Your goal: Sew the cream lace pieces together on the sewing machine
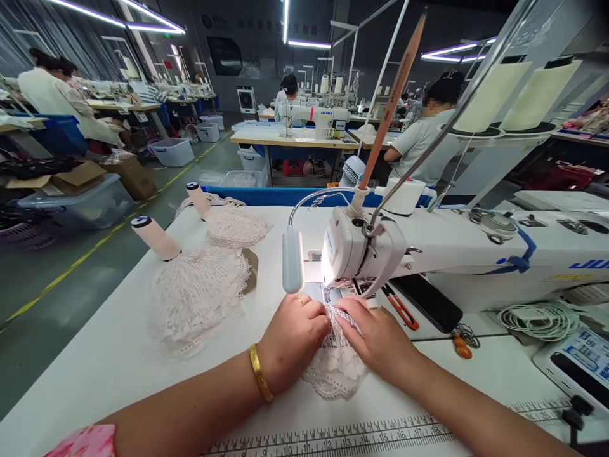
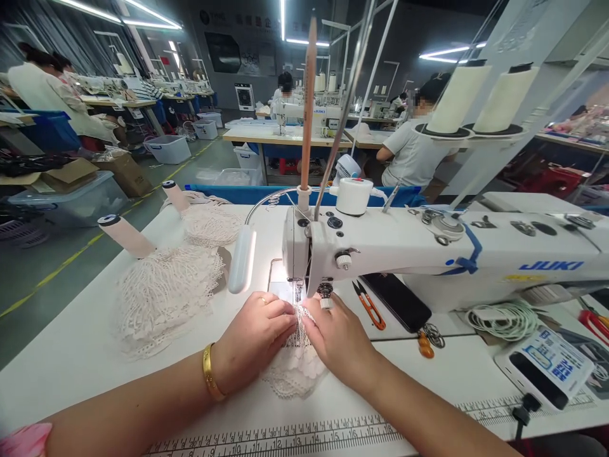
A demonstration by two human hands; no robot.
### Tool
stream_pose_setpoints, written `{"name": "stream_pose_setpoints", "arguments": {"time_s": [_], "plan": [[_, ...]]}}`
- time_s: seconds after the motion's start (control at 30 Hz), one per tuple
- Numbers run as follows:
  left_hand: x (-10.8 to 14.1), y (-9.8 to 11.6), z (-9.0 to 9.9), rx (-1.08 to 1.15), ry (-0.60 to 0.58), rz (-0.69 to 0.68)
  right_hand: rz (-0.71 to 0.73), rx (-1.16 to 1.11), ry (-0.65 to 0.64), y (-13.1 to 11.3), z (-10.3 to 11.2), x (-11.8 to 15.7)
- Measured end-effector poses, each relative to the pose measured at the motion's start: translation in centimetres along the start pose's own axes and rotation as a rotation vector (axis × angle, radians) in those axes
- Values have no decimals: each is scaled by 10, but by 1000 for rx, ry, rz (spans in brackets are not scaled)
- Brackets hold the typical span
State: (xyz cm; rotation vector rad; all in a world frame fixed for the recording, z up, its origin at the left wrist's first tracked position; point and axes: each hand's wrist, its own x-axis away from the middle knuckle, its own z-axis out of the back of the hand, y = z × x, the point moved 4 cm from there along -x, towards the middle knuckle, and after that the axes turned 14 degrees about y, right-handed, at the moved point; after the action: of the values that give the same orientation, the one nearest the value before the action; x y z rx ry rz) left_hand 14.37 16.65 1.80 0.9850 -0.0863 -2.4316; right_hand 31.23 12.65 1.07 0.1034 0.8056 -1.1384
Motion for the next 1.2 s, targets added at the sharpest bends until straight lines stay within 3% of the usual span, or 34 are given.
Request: {"name": "stream_pose_setpoints", "arguments": {"time_s": [0.13, 0.33, 0.87, 1.2], "plan": [[0, -1, 0, -10, -7, -7, 72, -45, -15, -4, 1, 1], [-1, 1, 5, -34, -35, 38, 65, -24, -39, 1, -4, -2], [-1, 0, 0, -123, -92, 69, 158, 178, 125, 9, -1, -8], [-1, 1, 0, -121, -120, 77, 107, 122, 99, 16, -7, -1]]}}
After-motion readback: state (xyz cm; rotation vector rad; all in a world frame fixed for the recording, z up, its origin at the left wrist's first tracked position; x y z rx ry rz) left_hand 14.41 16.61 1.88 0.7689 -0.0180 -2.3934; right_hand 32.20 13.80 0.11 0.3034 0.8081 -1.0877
